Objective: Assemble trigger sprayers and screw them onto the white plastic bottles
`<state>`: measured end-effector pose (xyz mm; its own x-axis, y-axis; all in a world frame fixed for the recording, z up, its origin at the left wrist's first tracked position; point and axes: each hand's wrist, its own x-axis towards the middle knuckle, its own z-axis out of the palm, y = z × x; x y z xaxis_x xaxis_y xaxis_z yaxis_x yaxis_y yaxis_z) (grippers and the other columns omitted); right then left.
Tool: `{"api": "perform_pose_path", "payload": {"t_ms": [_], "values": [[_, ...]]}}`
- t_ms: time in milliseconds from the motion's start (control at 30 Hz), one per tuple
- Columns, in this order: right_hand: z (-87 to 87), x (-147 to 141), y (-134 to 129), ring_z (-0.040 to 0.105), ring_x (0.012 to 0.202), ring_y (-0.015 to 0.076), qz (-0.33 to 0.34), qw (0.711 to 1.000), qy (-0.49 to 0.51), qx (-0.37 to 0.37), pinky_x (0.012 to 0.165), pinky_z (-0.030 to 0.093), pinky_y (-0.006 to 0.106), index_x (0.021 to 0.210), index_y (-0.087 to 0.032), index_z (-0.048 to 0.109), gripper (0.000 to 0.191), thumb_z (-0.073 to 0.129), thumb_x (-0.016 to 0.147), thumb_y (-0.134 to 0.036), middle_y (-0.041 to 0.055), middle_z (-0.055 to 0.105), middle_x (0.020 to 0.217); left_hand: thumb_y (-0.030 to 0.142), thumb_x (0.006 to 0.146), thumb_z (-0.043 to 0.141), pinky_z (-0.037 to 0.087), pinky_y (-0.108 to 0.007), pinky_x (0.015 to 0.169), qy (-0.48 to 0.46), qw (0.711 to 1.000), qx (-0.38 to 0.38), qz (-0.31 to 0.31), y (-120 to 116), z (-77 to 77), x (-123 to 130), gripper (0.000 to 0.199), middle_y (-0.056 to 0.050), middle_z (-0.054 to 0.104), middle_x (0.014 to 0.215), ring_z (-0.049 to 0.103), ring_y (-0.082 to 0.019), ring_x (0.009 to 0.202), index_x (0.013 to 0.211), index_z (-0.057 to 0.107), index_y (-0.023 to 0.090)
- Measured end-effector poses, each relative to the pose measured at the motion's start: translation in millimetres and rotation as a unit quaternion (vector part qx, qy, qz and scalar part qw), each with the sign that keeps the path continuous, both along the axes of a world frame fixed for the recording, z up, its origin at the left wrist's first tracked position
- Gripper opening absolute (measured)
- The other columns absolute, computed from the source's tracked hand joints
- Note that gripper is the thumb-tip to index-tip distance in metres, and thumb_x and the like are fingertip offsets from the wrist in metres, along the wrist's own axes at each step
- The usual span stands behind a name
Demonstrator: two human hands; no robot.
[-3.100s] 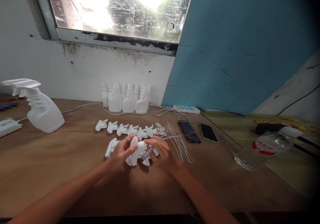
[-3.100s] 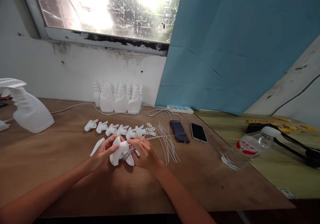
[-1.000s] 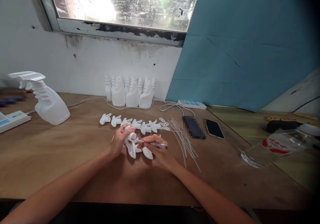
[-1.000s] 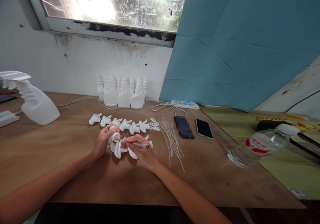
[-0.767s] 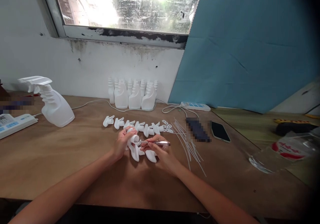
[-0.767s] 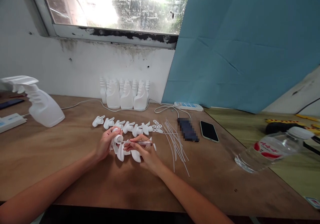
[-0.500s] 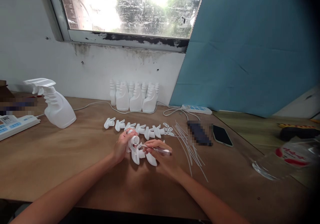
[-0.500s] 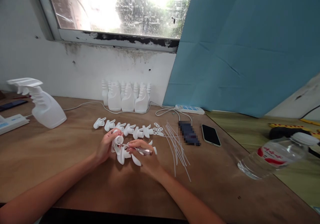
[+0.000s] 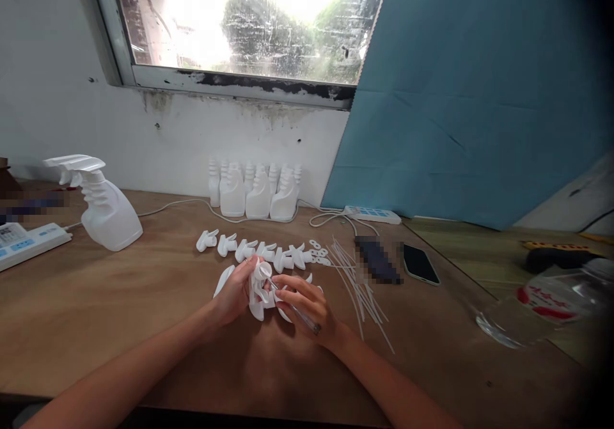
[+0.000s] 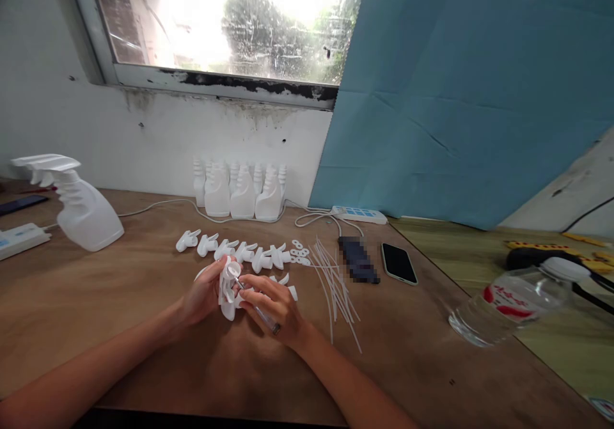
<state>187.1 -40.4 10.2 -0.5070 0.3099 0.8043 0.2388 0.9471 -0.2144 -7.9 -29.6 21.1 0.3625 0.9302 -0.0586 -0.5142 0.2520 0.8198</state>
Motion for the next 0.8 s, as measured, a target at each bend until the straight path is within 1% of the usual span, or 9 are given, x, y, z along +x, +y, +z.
{"api": "perform_pose_path", "payload": {"t_ms": [133, 233, 333, 433, 533, 600, 667, 733, 800], "values": [[9.2, -1, -4, 0.063, 0.115, 0.0236, -0.001, 0.999, -0.001, -0.038, 0.092, 0.056, 0.042, 0.12, -0.025, 0.056, 0.035, 0.053, 0.089, -0.01, 0.0118, 0.056, 0.137, 0.052, 0.085, 0.059, 0.043, -0.024, 0.052, -0.005, 0.999, 0.03, -0.013, -3, 2.9, 0, 0.035, -0.001, 0.058, 0.067, 0.054, -0.013, 0.055, 0.085, 0.05, 0.018], [15.8, 0, -6, 0.059, 0.122, 0.0226, 0.019, 0.998, -0.037, -0.056, 0.097, 0.054, 0.04, 0.125, -0.025, 0.055, 0.038, 0.049, 0.091, -0.009, 0.0109, 0.053, 0.142, 0.047, 0.083, 0.065, 0.046, -0.024, 0.057, 0.019, 0.998, 0.06, -0.018, -3, 6.9, -2, 0.033, 0.0, 0.059, 0.073, 0.057, -0.013, 0.061, 0.092, 0.05, 0.019], [18.8, 5, -5, 0.059, 0.122, 0.0207, 0.008, 0.997, -0.021, -0.08, 0.099, 0.052, 0.037, 0.125, -0.025, 0.056, 0.037, 0.048, 0.093, -0.008, 0.0095, 0.055, 0.14, 0.047, 0.081, 0.067, 0.047, -0.022, 0.056, 0.081, 0.992, 0.097, 0.022, 3, 11.4, -9, 0.038, 0.001, 0.059, 0.07, 0.057, -0.012, 0.06, 0.1, 0.049, 0.019], [19.7, 17, 4, 0.057, 0.125, 0.0219, -0.045, 0.995, 0.017, -0.091, 0.103, 0.05, 0.039, 0.122, -0.025, 0.059, 0.034, 0.048, 0.093, -0.011, 0.0097, 0.056, 0.139, 0.047, 0.078, 0.069, 0.044, -0.02, 0.049, 0.124, 0.979, 0.131, 0.092, 17, 15.1, -24, 0.044, 0.002, 0.059, 0.073, 0.057, -0.012, 0.058, 0.106, 0.047, 0.021], [19.2, 38, 24, 0.056, 0.126, 0.0231, -0.14, 0.985, 0.057, -0.082, 0.105, 0.046, 0.042, 0.116, -0.023, 0.061, 0.026, 0.049, 0.094, -0.016, 0.0107, 0.058, 0.137, 0.047, 0.073, 0.074, 0.044, -0.02, 0.047, 0.174, 0.961, 0.152, 0.151, 33, 15.2, -54, 0.056, 0.004, 0.059, 0.073, 0.057, -0.012, 0.053, 0.113, 0.043, 0.023], [17.0, 54, 41, 0.058, 0.123, 0.0234, -0.209, 0.971, 0.079, -0.088, 0.104, 0.046, 0.042, 0.111, -0.022, 0.063, 0.022, 0.048, 0.095, -0.021, 0.0117, 0.06, 0.133, 0.049, 0.068, 0.077, 0.043, -0.02, 0.048, 0.232, 0.939, 0.163, 0.195, 43, 11.1, -78, 0.062, 0.004, 0.06, 0.069, 0.057, -0.012, 0.051, 0.113, 0.044, 0.022], [12.5, 67, 56, 0.061, 0.119, 0.024, -0.254, 0.958, 0.089, -0.101, 0.103, 0.047, 0.043, 0.108, -0.02, 0.064, 0.021, 0.048, 0.095, -0.025, 0.0125, 0.063, 0.129, 0.051, 0.066, 0.078, 0.042, -0.02, 0.049, 0.306, 0.904, 0.164, 0.249, 49, 3.5, -99, 0.061, 0.003, 0.062, 0.067, 0.057, -0.013, 0.051, 0.11, 0.048, 0.02], [6.3, 75, 67, 0.061, 0.119, 0.0251, -0.274, 0.951, 0.087, -0.111, 0.103, 0.046, 0.044, 0.107, -0.02, 0.065, 0.022, 0.048, 0.095, -0.028, 0.0129, 0.065, 0.126, 0.055, 0.069, 0.073, 0.041, -0.022, 0.051, 0.416, 0.853, 0.148, 0.278, 53, -6.0, -115, 0.052, 0.001, 0.063, 0.066, 0.057, -0.014, 0.053, 0.101, 0.056, 0.018], [0.3, 78, 73, 0.058, 0.123, 0.0262, -0.276, 0.951, 0.074, -0.117, 0.105, 0.045, 0.045, 0.107, -0.02, 0.066, 0.024, 0.048, 0.095, -0.03, 0.013, 0.064, 0.129, 0.057, 0.075, 0.064, 0.043, -0.026, 0.057, 0.532, 0.792, 0.139, 0.267, 55, -15.8, -122, 0.043, -0.002, 0.065, 0.067, 0.06, -0.018, 0.06, 0.09, 0.061, 0.017]]}}
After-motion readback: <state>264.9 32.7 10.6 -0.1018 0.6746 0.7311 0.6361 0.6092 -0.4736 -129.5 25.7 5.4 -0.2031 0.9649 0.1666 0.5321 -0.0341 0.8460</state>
